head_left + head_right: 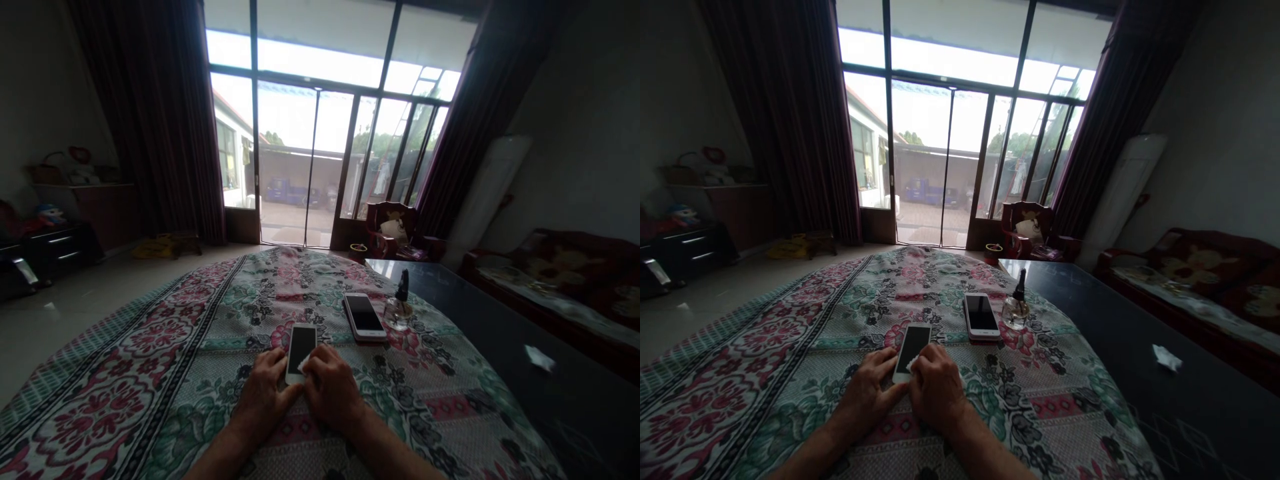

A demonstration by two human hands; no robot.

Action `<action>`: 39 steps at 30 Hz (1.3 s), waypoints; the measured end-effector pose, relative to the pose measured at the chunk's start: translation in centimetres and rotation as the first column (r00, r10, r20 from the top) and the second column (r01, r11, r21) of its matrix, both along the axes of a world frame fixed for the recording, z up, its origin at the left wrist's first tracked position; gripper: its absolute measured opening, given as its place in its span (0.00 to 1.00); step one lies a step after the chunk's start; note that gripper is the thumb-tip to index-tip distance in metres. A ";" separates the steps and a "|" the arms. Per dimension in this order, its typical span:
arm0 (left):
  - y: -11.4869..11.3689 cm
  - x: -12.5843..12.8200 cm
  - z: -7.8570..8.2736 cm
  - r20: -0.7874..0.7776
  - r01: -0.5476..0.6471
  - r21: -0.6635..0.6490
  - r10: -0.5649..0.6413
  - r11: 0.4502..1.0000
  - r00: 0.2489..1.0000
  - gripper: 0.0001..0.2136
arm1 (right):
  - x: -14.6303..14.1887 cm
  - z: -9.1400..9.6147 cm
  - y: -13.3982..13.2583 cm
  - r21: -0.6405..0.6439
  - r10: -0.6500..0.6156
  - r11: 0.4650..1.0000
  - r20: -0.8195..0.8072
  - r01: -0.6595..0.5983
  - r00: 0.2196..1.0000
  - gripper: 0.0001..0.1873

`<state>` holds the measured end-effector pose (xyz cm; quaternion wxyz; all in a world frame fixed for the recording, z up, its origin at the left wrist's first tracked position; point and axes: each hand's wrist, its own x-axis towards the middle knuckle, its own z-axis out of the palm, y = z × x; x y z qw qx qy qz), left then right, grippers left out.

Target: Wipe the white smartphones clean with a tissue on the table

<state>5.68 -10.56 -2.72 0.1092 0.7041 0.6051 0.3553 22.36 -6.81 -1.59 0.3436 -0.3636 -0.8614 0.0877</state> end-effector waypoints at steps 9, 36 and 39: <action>-0.1 -0.1 -0.3 0.006 -0.010 0.020 0.010 1.000 1.000 0.15 | -1.5 0.7 0.3 -0.023 -0.015 1.000 0.137 0.019 0.991 0.09; 0.4 -0.2 -0.5 -0.011 0.044 -0.028 -0.044 0.999 0.999 0.14 | -0.9 0.7 0.2 -0.049 -0.035 0.998 0.160 0.043 0.987 0.08; 0.5 -0.3 -0.5 -0.017 0.048 -0.030 -0.049 0.998 0.999 0.15 | -1.9 1.3 2.6 -0.063 -0.075 0.994 0.193 0.089 0.978 0.09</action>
